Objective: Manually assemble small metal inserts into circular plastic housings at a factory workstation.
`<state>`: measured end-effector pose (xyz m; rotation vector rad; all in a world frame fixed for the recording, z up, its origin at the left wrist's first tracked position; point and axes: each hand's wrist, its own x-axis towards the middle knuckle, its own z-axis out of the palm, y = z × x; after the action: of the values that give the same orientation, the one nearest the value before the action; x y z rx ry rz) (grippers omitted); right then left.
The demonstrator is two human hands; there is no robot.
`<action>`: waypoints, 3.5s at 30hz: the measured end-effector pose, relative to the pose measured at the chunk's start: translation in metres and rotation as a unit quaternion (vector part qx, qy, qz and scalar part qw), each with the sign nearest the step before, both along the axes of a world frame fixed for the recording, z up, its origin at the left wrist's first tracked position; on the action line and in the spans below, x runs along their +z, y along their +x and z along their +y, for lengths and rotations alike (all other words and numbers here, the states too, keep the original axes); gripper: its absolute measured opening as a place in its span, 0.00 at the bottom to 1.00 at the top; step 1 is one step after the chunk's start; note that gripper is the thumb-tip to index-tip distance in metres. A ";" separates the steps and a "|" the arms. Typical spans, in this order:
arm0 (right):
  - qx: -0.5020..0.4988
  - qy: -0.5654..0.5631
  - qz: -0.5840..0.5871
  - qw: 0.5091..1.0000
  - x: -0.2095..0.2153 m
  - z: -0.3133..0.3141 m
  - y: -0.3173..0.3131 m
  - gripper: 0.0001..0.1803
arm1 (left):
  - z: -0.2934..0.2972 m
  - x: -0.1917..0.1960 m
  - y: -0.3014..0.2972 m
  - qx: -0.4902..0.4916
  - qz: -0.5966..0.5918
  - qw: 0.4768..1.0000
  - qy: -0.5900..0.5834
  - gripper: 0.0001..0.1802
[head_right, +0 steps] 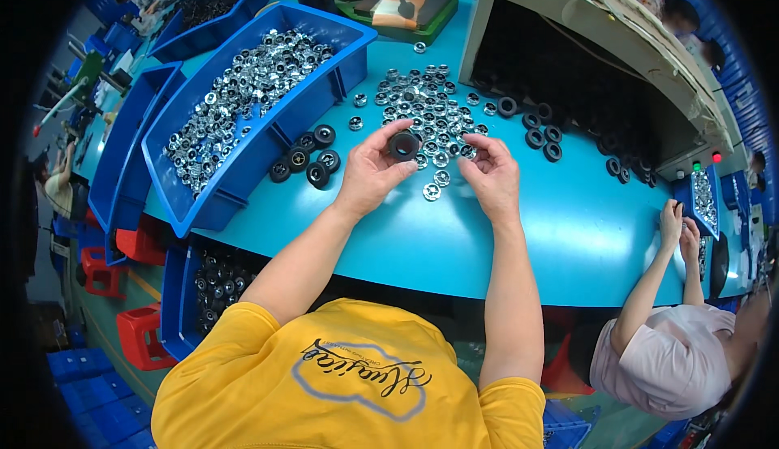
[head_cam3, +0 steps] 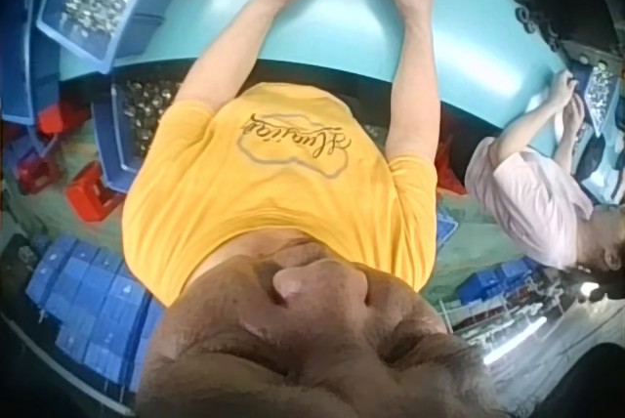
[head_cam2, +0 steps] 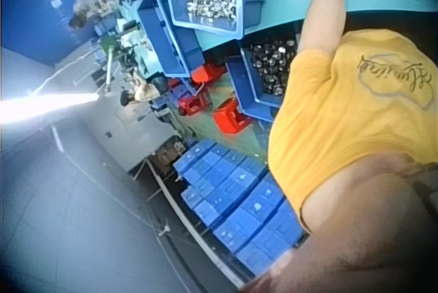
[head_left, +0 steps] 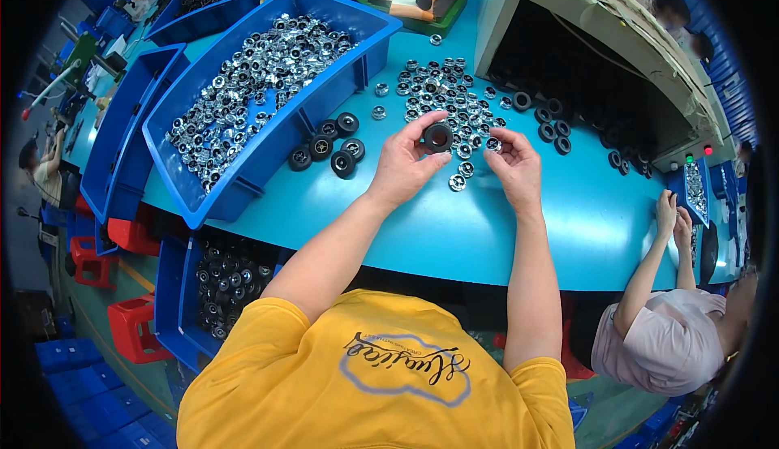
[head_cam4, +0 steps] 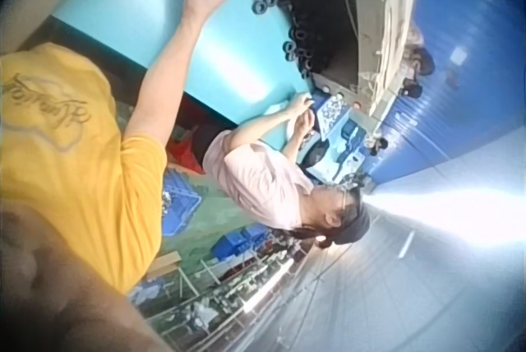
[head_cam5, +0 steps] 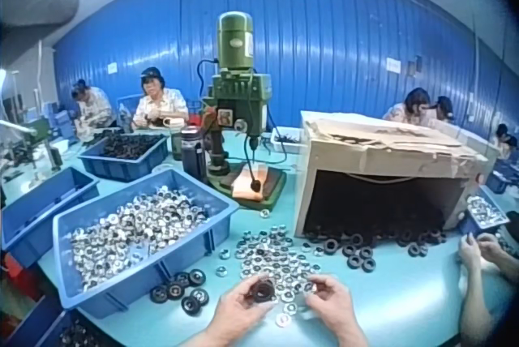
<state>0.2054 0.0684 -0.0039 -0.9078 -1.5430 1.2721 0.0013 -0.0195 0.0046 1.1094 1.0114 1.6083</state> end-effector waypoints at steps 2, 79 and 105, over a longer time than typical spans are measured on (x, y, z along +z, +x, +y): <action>0.001 0.005 -0.002 1.000 -0.002 0.001 0.001 0.20 | 0.000 -0.004 0.000 -0.003 0.008 1.000 0.001 0.31; 0.119 -0.118 -0.048 0.985 0.012 -0.025 -0.012 0.11 | -0.001 -0.022 0.002 -0.168 -0.119 0.967 -0.149 0.13; 0.081 -0.099 0.035 0.991 0.016 -0.032 -0.021 0.07 | 0.000 -0.020 0.005 -0.125 -0.052 0.987 -0.085 0.10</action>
<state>0.1848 0.0360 0.0124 -0.8650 -1.4782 1.5797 0.0061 -0.0199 -0.0156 0.9831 0.8859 1.3394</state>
